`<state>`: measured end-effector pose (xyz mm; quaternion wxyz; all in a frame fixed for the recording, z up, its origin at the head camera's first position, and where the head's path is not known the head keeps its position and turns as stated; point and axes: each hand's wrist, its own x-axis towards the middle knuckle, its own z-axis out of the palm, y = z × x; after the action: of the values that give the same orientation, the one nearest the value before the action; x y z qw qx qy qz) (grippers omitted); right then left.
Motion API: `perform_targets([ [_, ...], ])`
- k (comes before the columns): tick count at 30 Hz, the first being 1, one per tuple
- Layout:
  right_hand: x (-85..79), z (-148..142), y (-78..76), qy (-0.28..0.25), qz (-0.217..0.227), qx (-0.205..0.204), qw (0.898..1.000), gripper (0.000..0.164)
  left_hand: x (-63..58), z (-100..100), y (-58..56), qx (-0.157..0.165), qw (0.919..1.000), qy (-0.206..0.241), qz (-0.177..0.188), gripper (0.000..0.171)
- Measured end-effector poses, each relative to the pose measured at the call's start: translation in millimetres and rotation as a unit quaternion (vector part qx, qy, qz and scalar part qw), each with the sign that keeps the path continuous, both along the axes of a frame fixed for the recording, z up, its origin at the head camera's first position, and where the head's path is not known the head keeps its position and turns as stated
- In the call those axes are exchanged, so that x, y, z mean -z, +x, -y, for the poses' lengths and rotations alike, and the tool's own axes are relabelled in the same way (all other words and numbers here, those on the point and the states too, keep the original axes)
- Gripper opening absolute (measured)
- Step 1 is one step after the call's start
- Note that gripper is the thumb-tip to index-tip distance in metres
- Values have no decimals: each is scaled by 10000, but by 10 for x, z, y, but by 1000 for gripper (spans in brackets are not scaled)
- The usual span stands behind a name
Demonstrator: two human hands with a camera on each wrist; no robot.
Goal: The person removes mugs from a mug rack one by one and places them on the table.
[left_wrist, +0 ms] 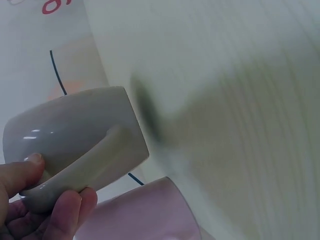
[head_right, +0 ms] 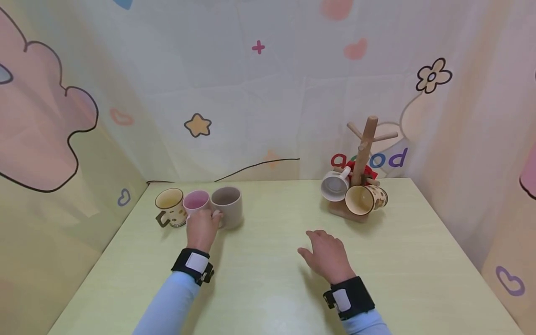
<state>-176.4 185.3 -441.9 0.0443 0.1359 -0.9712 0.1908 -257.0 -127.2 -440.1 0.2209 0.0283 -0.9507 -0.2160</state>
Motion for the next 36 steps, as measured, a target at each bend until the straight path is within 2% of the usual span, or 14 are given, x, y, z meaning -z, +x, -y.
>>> perform_targets([
  [8,45,4,2,-49,1,4,10000,48,114,-34,-90,-276,9963,-693,-431,38],
  [13,64,-3,0,-108,-33,0,9999,48,138,-34,-101,-279,9971,-577,-409,36],
  [24,58,15,34,-357,71,-61,9993,47,233,-19,-81,-164,9990,-405,-107,34],
  [36,60,32,24,-392,13,-97,9992,46,182,-23,-54,-100,9992,-346,148,32],
])
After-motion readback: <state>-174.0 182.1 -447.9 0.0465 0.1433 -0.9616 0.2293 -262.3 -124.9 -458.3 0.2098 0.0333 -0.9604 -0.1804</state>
